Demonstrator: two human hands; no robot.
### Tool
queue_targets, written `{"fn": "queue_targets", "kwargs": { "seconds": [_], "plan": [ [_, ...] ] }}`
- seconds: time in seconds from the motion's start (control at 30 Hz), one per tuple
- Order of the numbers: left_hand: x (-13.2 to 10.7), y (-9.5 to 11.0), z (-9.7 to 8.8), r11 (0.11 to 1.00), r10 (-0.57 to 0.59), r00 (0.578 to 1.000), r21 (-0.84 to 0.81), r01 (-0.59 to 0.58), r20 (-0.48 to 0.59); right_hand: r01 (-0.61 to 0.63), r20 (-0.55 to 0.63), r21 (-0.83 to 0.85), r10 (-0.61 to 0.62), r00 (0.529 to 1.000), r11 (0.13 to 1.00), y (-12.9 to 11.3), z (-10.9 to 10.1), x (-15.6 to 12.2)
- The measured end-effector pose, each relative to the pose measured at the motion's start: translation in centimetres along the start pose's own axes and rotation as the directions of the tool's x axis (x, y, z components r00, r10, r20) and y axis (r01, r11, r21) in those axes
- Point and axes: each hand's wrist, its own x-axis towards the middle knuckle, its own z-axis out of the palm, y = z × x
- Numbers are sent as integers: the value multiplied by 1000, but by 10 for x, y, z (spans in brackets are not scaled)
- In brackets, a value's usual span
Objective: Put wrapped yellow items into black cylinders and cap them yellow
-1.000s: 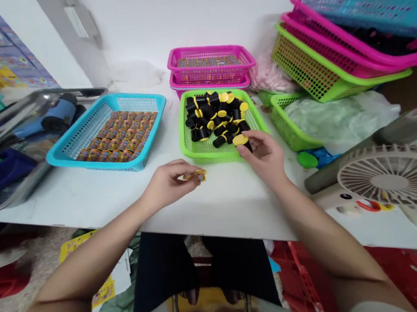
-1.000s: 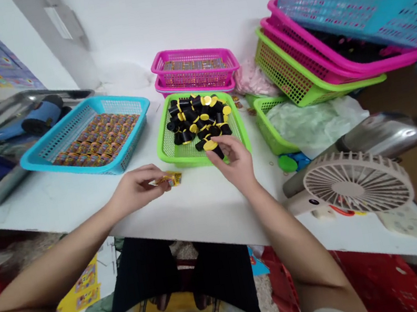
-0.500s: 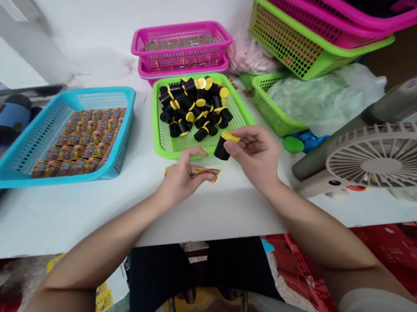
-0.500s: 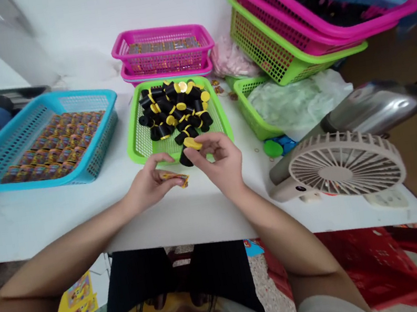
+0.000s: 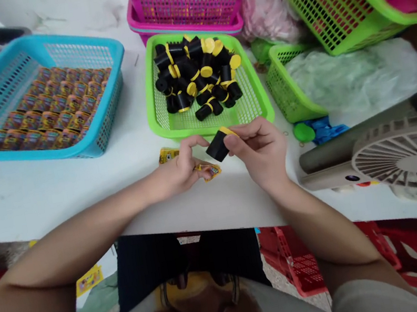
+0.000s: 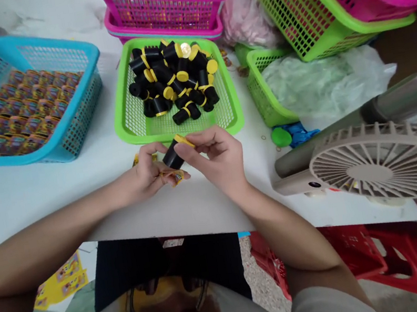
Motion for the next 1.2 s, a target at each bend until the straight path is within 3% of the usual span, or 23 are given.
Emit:
{"fn": "queue_targets", "kwargs": {
  "seconds": [0.27,0.47,0.63,0.97,1.2],
  "plan": [
    [3,15,-4,996,-43,999,-75,41,-33,-14,50,17,13,999,1000,0,4,-3],
    [4,33,-8,986,-124,980,-127,105,-157,-12,-9,12,12,1000,1000,4,1,2],
    [5,33,-8,977,-164,939,-181,112,-304,33,-5,23,-33,999,999,4,-3,2],
    [3,26,-3,995,-95,975,-37,89,-200,-20,-35,22,21,999,1000,4,-2,4],
    [2,33,-5,995,-81,966,-69,66,-246,-13,9,18,13,1000,1000,3,-2,2]
  ]
}}
